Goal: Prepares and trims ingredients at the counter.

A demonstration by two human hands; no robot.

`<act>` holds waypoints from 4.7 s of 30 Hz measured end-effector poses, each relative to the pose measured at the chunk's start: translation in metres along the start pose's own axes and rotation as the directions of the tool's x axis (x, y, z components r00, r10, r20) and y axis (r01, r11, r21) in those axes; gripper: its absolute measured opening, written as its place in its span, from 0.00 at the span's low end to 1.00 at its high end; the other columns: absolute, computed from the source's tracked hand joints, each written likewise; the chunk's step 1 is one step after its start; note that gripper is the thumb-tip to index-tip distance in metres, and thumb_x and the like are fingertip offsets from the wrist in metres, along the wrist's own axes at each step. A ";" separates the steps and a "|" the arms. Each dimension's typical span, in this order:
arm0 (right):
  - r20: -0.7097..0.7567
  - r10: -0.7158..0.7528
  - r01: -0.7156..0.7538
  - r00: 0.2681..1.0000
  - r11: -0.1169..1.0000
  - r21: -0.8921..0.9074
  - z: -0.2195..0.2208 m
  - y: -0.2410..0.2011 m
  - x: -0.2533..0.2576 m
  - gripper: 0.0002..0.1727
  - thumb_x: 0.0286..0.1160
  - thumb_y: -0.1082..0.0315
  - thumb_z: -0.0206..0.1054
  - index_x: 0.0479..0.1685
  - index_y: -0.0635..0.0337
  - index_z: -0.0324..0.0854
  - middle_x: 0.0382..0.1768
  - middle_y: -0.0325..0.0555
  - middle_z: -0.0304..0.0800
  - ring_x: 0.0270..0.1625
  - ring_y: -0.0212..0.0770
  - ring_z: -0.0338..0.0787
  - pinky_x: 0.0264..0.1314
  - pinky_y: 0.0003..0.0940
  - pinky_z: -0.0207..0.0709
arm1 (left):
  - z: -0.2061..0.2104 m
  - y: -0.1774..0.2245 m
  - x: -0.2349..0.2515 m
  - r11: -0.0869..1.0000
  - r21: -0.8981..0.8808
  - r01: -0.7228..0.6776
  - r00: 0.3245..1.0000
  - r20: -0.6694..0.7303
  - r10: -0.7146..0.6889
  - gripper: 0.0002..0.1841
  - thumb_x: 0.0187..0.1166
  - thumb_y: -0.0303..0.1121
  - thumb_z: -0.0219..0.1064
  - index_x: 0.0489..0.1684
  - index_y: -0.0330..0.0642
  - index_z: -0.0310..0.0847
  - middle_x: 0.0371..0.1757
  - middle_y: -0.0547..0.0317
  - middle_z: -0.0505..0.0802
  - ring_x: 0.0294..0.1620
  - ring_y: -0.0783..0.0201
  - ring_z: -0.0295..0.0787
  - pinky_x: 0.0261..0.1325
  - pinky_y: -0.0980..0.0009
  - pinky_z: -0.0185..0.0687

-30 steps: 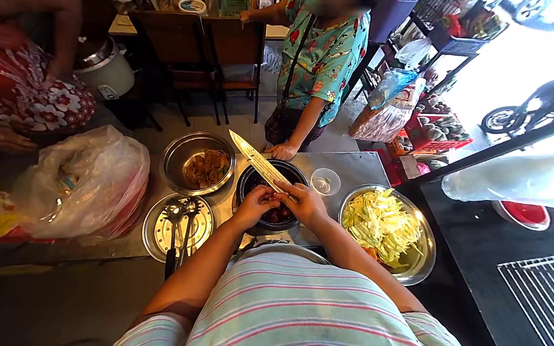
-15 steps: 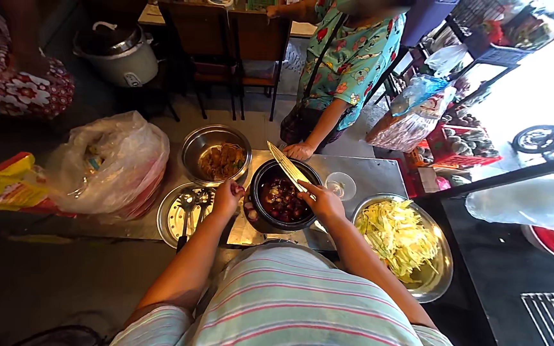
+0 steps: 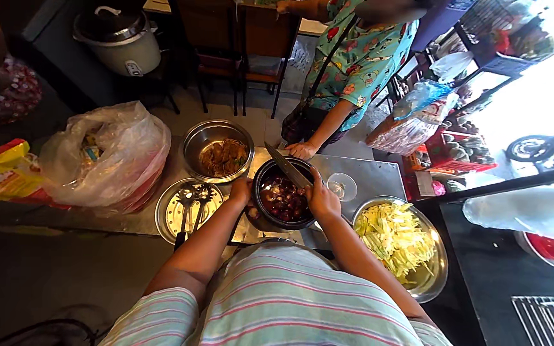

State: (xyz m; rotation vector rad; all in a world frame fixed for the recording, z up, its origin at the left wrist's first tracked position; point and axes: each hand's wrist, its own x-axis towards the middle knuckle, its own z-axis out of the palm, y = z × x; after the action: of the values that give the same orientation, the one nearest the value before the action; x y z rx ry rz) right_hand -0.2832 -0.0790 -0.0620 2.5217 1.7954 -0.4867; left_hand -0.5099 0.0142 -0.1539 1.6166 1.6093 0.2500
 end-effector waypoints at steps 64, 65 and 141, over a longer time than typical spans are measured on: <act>-0.236 -0.230 0.318 0.944 0.822 0.472 -0.018 -0.004 -0.022 0.38 0.74 0.39 0.70 0.87 0.34 0.72 0.57 0.55 0.87 0.54 0.48 0.89 0.57 0.47 0.84 | 0.011 0.064 -0.071 0.377 -0.926 0.008 0.755 0.253 0.605 0.25 0.89 0.22 0.53 0.86 0.28 0.58 0.76 0.50 0.83 0.72 0.62 0.85 0.80 0.64 0.77; -0.251 -0.218 0.317 0.943 0.819 0.478 -0.016 -0.004 -0.023 0.37 0.74 0.39 0.70 0.86 0.34 0.73 0.56 0.54 0.88 0.53 0.48 0.89 0.56 0.47 0.84 | 0.013 0.065 -0.072 0.363 -0.932 -0.006 0.756 0.234 0.612 0.25 0.90 0.22 0.53 0.86 0.28 0.59 0.75 0.50 0.83 0.72 0.62 0.85 0.80 0.63 0.77; -0.349 -0.229 0.340 0.909 0.891 0.302 -0.010 0.010 -0.012 0.25 0.93 0.48 0.52 0.85 0.35 0.75 0.52 0.59 0.92 0.49 0.59 0.93 0.50 0.59 0.84 | 0.015 0.080 -0.059 0.233 -0.966 0.112 0.963 0.164 0.214 0.22 0.93 0.26 0.51 0.85 0.33 0.61 0.72 0.44 0.83 0.66 0.59 0.87 0.71 0.66 0.84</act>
State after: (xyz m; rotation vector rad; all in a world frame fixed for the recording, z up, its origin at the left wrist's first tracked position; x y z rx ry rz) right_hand -0.2751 -0.0920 -0.0513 2.6897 2.4231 -0.4886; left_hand -0.4503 -0.0327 -0.0878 0.5955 0.7698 0.8612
